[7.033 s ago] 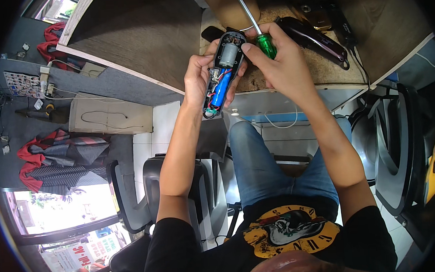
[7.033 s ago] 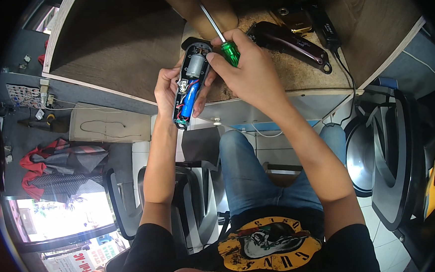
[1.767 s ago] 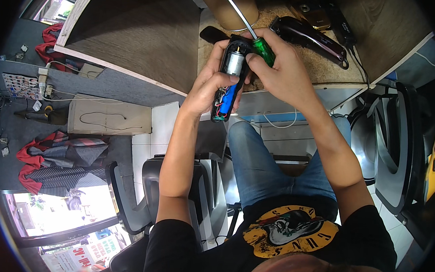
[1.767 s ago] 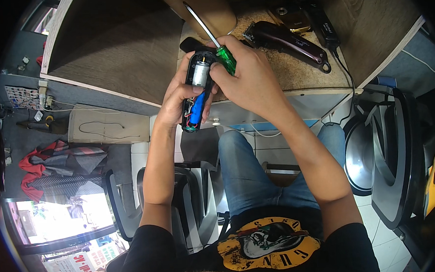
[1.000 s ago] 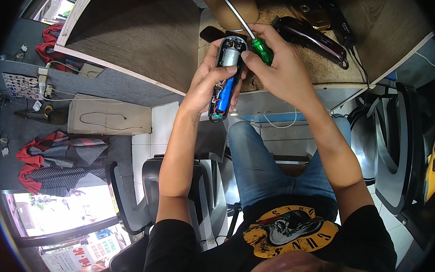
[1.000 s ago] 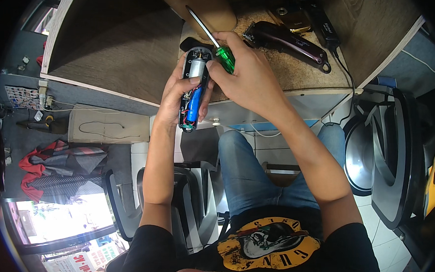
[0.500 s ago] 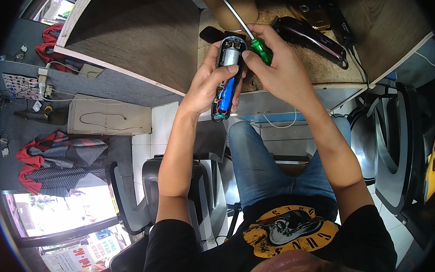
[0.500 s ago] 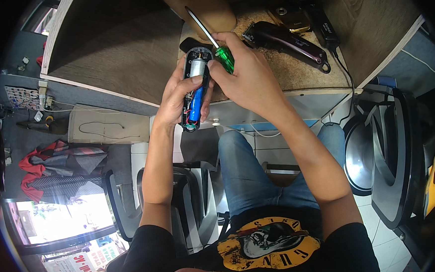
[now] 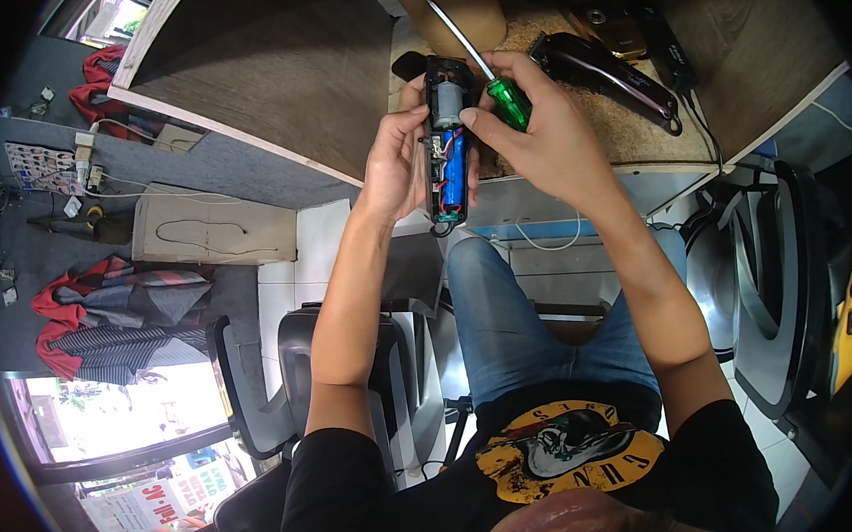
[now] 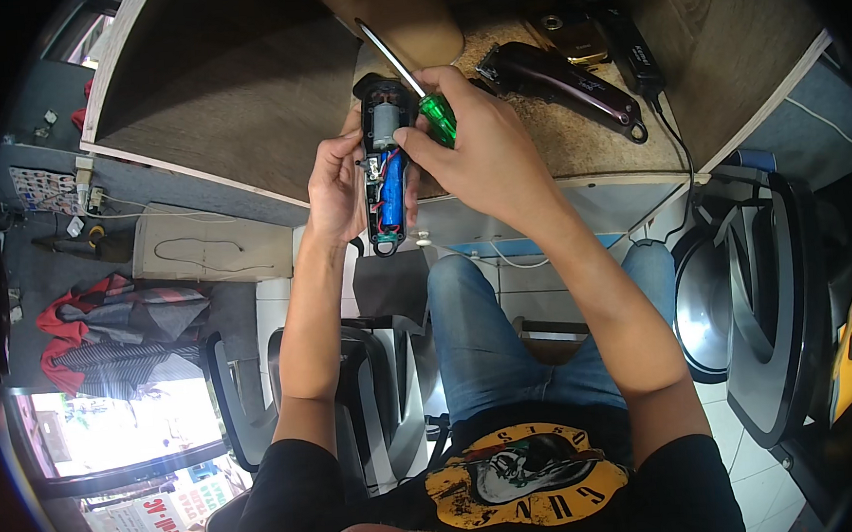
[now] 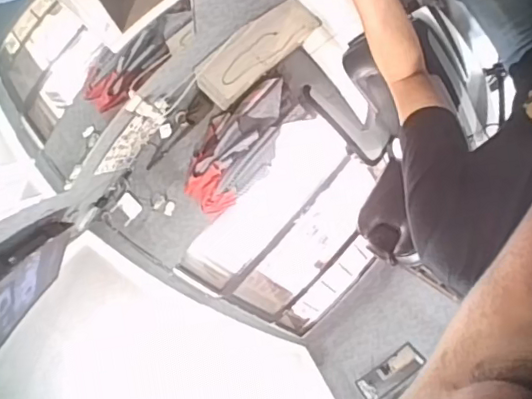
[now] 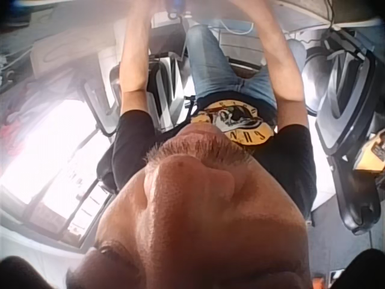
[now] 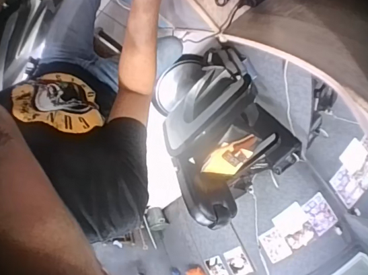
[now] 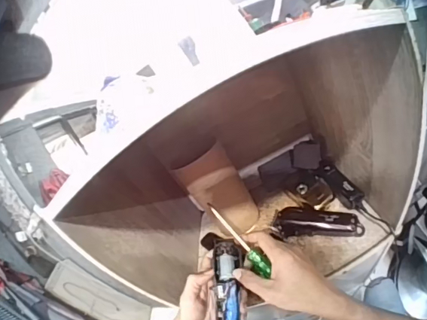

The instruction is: The person disassembles a hair clipper using a screwdriver, prying the casing apart and handling the internal motor and battery components at a workbench.

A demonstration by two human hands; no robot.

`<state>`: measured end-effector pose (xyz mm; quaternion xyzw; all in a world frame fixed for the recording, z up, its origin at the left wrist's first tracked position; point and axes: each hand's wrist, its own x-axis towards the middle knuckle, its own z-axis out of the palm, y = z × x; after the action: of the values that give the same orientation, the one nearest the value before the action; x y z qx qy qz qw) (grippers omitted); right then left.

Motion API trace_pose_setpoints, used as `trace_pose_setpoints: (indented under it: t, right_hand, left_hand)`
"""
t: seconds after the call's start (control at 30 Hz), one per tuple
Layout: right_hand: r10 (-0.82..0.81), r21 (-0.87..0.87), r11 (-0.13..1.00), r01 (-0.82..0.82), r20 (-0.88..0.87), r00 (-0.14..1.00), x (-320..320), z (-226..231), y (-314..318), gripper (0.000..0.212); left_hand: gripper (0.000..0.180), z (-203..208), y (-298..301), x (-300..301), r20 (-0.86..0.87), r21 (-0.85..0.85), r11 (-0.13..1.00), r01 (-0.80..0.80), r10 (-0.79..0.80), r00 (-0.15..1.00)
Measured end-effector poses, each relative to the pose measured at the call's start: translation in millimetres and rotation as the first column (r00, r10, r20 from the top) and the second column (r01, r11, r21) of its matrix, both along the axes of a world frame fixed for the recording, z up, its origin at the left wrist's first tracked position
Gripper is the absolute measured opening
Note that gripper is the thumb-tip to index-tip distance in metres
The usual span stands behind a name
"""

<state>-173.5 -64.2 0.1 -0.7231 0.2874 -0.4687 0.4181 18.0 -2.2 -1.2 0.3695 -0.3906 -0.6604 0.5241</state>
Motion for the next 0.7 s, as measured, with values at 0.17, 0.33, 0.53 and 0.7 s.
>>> trace_pose_setpoints:
  t: [0.17, 0.33, 0.53, 0.7]
  right_hand:
    - [0.055, 0.035, 0.998, -0.055, 0.001, 0.998, -0.3, -3.9, -1.5, 0.033]
    - [0.098, 0.131, 0.987, -0.095, -0.018, 0.995, -4.6, 5.9, 3.0, 0.031]
    - [0.082, 0.055, 0.995, -0.080, -0.023, 0.996, -2.3, -5.2, -0.9, 0.043]
    - [0.061, -0.068, 0.996, -0.065, -0.056, 0.997, -1.8, -7.4, -0.1, 0.047]
  left_hand:
    - [0.054, 0.6, -1.2, -2.0, 0.024, -0.086, 0.996, 0.011, -0.009, 1.000]
    - [0.054, 2.7, 0.5, -1.5, 0.051, -0.095, 0.995, 0.009, -0.004, 0.999]
    - [0.057, -1.0, 0.1, -1.5, 0.029, -0.122, 0.992, 0.022, -0.019, 0.999]
    - [0.058, 3.6, 2.9, -6.8, 0.012, -0.130, 0.991, -0.015, 0.017, 1.000]
